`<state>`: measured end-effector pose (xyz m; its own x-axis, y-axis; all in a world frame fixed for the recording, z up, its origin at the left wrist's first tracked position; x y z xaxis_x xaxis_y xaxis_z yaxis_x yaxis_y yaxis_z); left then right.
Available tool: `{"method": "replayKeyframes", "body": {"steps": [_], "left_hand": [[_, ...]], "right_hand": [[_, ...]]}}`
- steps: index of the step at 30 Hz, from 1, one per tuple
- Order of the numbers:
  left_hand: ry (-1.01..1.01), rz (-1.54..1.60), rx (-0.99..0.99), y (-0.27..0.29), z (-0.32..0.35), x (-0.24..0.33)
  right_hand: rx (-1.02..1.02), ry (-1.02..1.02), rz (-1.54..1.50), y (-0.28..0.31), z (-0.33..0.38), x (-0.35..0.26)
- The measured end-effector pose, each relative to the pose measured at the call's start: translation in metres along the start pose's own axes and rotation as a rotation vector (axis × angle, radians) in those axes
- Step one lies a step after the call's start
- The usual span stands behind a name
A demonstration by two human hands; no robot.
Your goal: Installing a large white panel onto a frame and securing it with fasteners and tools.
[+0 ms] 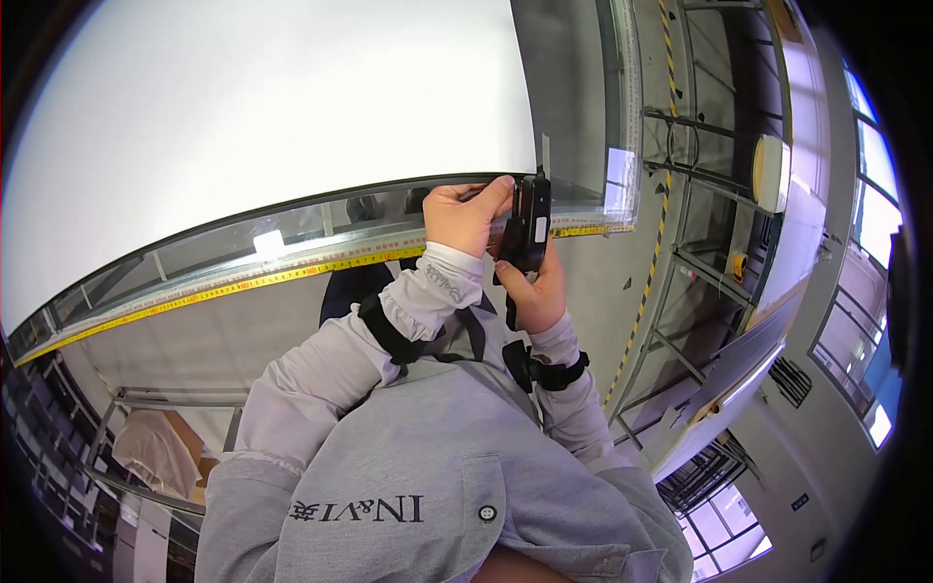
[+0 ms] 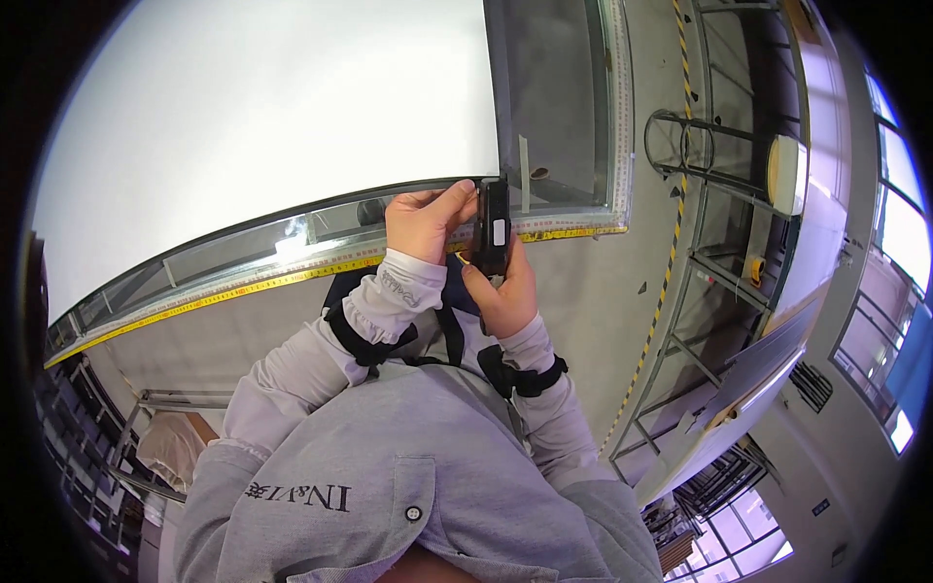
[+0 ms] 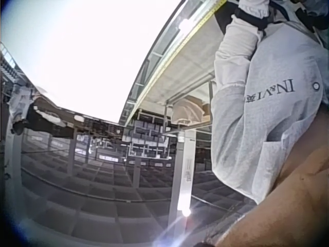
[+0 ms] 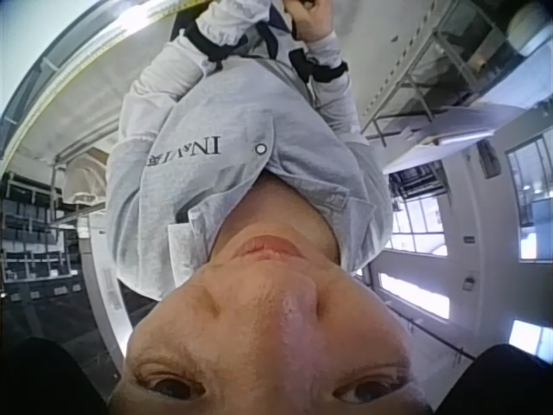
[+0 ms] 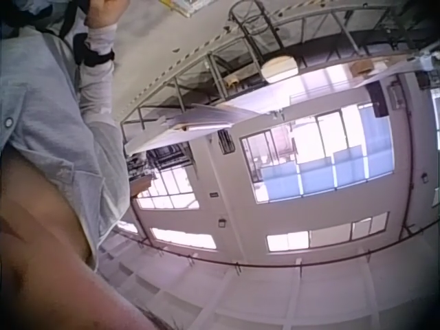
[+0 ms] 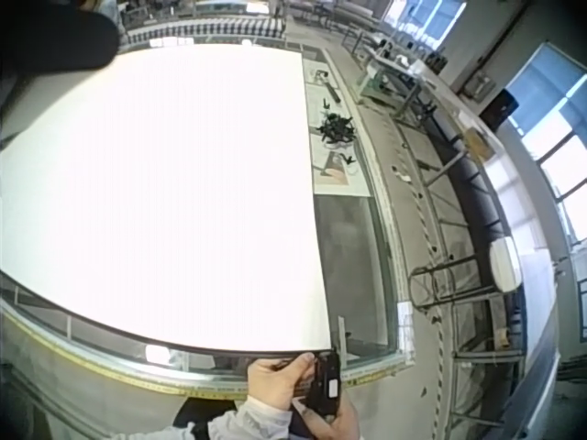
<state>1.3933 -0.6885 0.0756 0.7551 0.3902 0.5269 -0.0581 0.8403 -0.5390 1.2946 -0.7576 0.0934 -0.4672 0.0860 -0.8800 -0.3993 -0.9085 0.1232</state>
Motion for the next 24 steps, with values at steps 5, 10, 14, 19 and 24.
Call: {"method": "replayKeyframes", "body": {"steps": [5,10,14,19,24], "left_hand": [[0.005,-0.014,-0.001,0.002,-0.002,-0.002],[-0.016,0.011,-0.006,0.001,-0.002,-0.002],[-0.019,0.036,-0.026,0.003,-0.004,-0.005],[0.102,0.049,-0.068,0.009,-0.008,-0.006],[0.24,0.233,-0.148,0.025,-0.01,0.002]], "right_hand": [[-0.002,-0.01,0.016,0.0,0.0,-0.001],[0.031,-0.011,0.03,-0.001,-0.001,0.001],[0.099,-0.016,0.113,-0.003,-0.004,0.008],[0.127,-0.133,0.105,-0.008,-0.007,0.008],[0.044,-0.096,0.007,-0.001,-0.007,0.015]]}}
Point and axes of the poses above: each hand's wrist, its own z-axis away from the middle knuckle, its own y-axis out of the back of the hand, x = y × z, the point moved 1 cm from there along -z, towards the middle knuckle, and after that the axes turned 4 degrees about -z, right-handed, at the moved point
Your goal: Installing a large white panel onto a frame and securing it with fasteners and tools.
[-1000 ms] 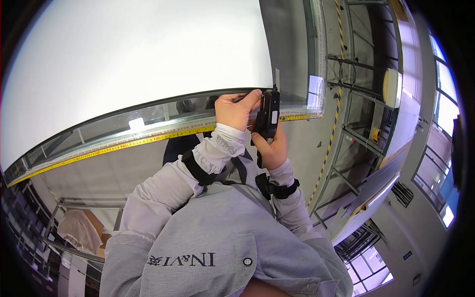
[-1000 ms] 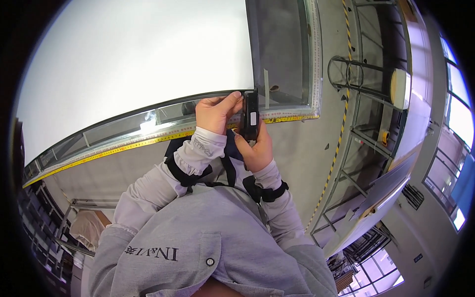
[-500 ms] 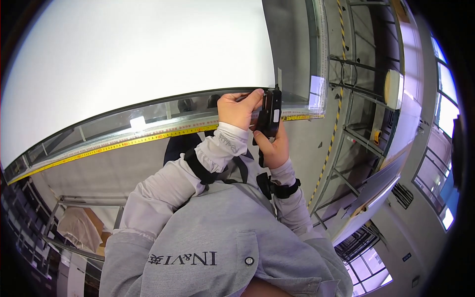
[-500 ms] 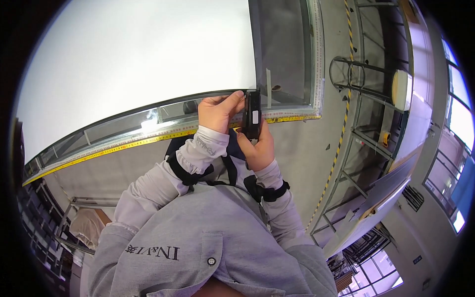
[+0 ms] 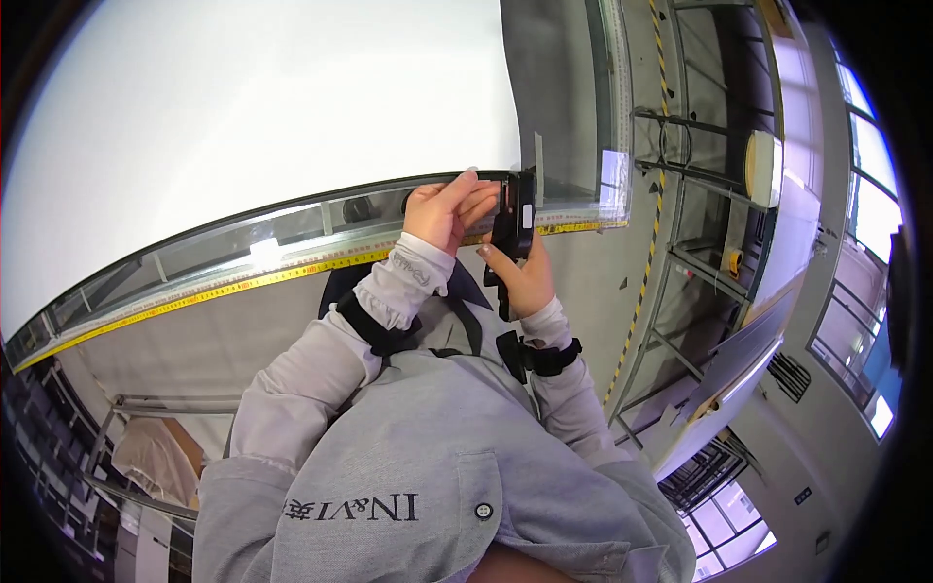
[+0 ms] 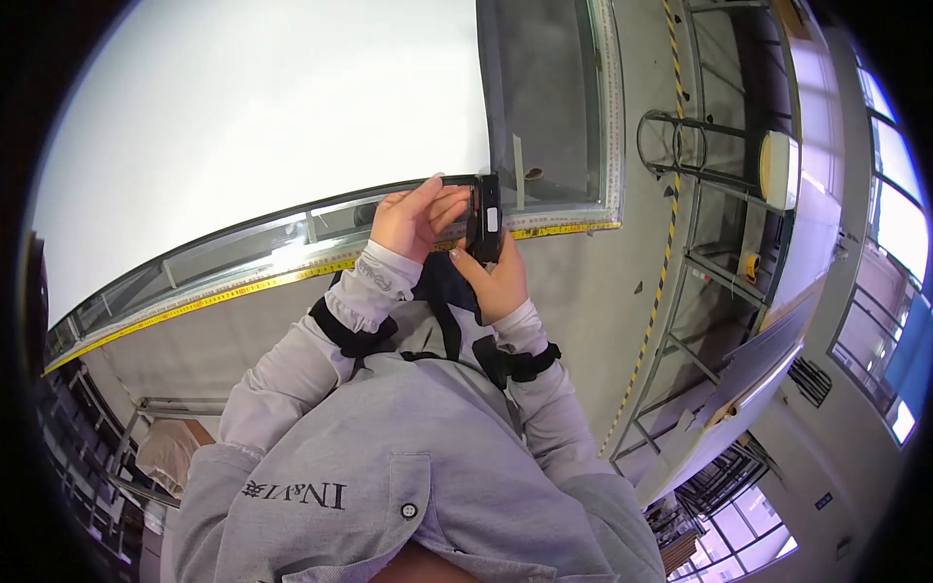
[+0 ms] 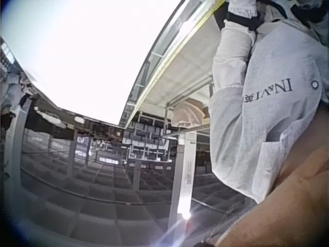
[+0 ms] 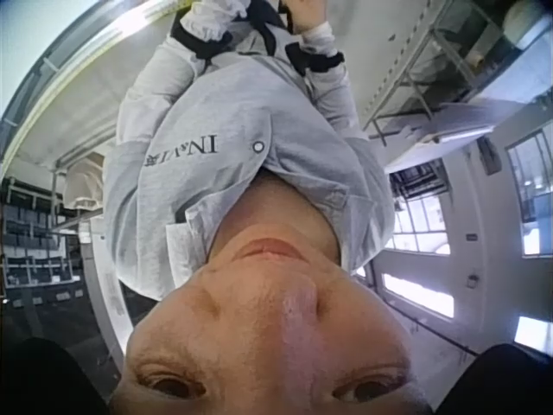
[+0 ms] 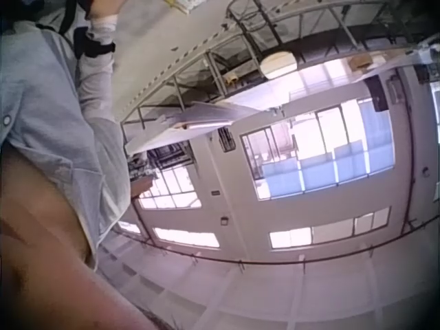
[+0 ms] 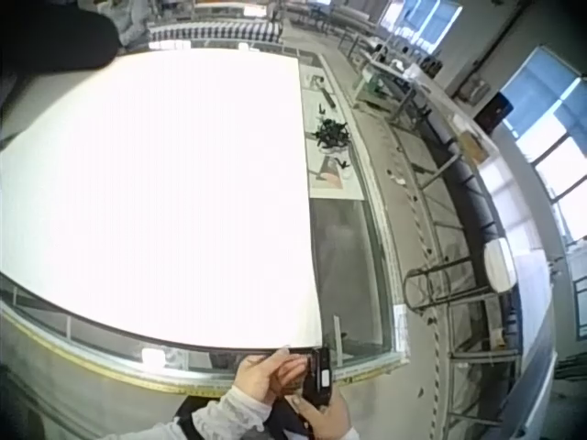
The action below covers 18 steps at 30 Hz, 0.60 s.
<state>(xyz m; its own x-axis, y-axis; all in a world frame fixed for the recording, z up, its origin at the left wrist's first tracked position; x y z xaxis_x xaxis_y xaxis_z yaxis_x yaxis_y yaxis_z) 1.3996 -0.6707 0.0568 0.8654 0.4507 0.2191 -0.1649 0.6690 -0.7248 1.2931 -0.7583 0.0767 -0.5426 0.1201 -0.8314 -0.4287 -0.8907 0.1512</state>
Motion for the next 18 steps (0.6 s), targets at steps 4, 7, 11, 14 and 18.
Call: {"method": "replayKeyframes", "body": {"steps": [4,7,11,14,18], "left_hand": [[-0.022,-0.111,0.046,0.0012,0.0026,-0.0005],[-0.027,-0.107,0.057,0.0004,0.0016,-0.0012],[0.012,-0.12,0.098,0.0009,0.0011,-0.0024],[-0.005,-0.106,0.099,0.0004,0.0015,-0.0019],[-0.02,-0.121,0.106,0.0007,0.0003,-0.003]], "right_hand": [[-0.018,0.026,0.004,-0.004,0.0034,-0.007],[-0.001,0.065,0.041,-0.0046,0.0023,-0.0068],[-0.023,0.098,0.02,-0.0075,0.0025,-0.0043],[-0.024,0.113,0.032,-0.01,0.0024,-0.0049],[-0.004,0.139,0.088,-0.0103,0.001,-0.0032]]}}
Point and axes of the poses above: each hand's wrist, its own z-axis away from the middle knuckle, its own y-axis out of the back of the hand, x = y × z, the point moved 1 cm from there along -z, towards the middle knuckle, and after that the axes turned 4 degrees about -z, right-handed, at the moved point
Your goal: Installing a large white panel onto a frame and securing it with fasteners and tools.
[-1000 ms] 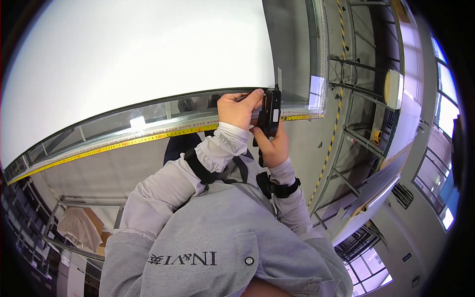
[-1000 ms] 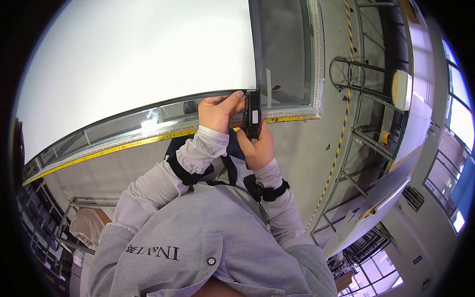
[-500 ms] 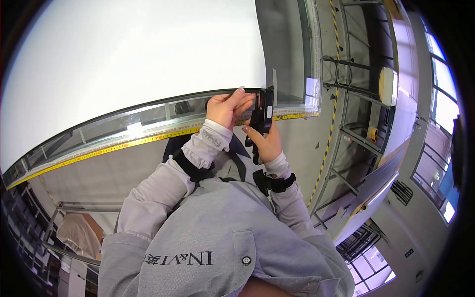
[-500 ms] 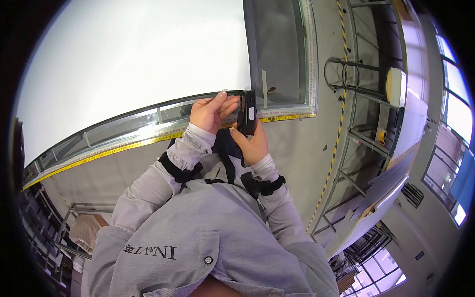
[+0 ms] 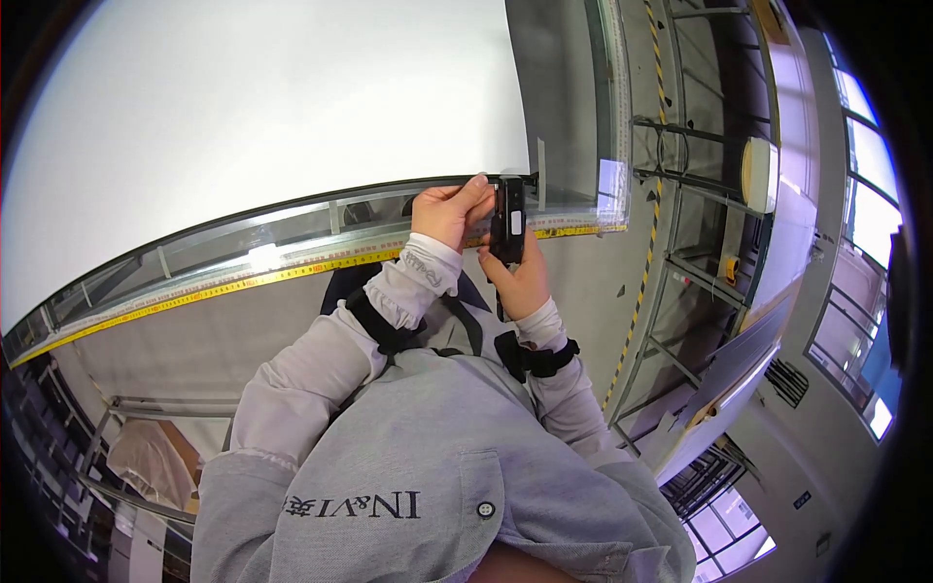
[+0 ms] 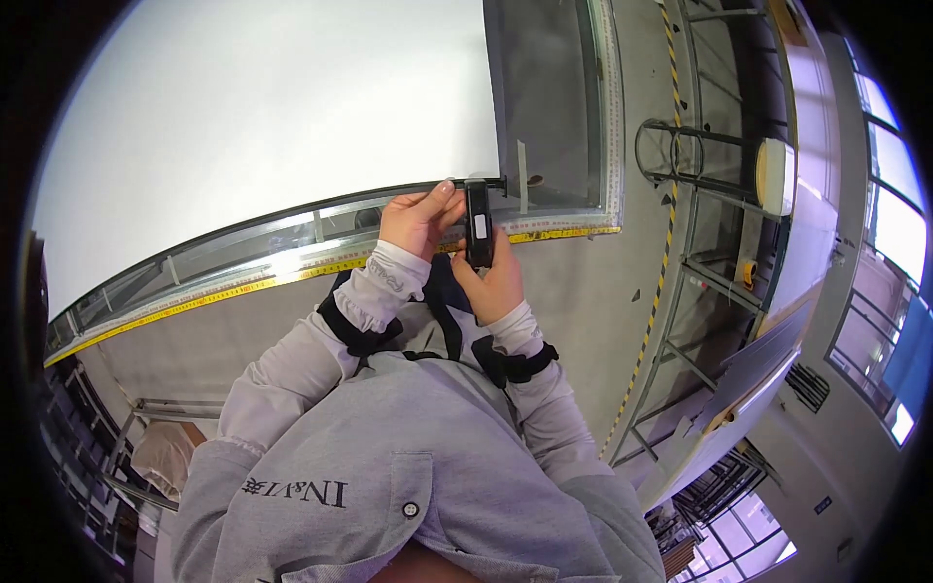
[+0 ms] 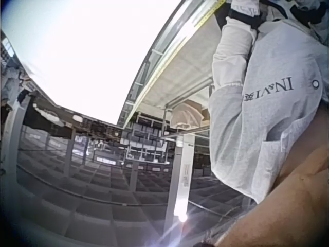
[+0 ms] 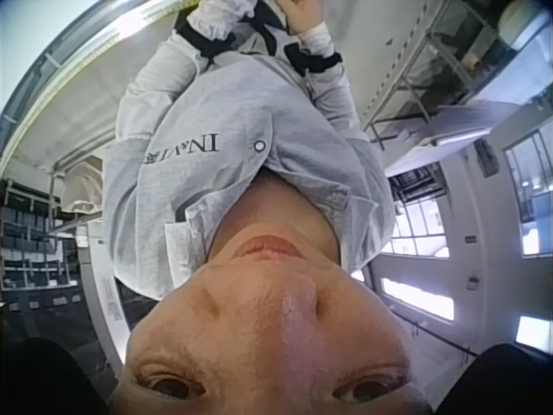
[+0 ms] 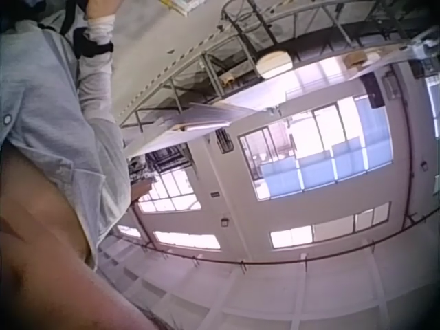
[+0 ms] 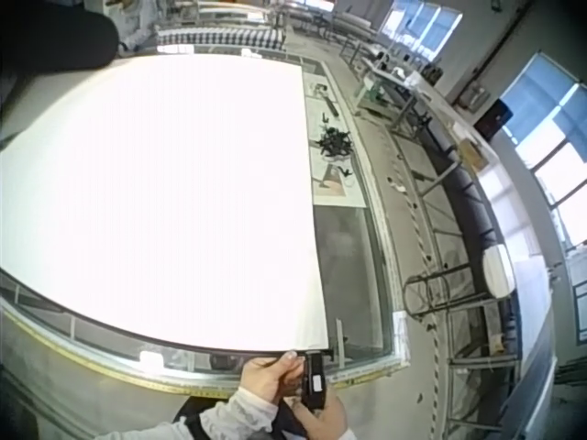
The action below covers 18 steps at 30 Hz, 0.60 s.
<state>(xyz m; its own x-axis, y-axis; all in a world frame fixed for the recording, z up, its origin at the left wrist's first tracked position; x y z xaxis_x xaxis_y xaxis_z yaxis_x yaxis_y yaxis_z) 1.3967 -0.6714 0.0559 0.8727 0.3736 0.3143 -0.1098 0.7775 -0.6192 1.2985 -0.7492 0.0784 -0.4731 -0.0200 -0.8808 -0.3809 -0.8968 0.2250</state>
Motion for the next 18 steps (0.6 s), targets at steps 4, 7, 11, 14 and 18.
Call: {"method": "replayKeyframes", "body": {"steps": [4,7,11,14,18], "left_hand": [[-0.027,-0.003,0.015,-0.001,0.001,-0.001],[-0.075,0.012,-0.02,-0.002,0.001,-0.004],[-0.111,-0.02,0.005,0.0,-0.003,-0.005],[-0.156,0.018,-0.028,-0.004,-0.002,-0.001],[-0.104,-0.043,-0.047,-0.004,-0.001,0.008]], "right_hand": [[0.015,0.035,0.071,0.0,-0.001,-0.003],[0.049,0.03,0.171,0.0,-0.002,0.004],[0.116,-0.035,0.189,-0.004,-0.005,0.009],[0.071,0.004,0.166,-0.002,-0.007,0.005],[-0.067,0.038,-0.121,0.006,-0.001,-0.005]]}}
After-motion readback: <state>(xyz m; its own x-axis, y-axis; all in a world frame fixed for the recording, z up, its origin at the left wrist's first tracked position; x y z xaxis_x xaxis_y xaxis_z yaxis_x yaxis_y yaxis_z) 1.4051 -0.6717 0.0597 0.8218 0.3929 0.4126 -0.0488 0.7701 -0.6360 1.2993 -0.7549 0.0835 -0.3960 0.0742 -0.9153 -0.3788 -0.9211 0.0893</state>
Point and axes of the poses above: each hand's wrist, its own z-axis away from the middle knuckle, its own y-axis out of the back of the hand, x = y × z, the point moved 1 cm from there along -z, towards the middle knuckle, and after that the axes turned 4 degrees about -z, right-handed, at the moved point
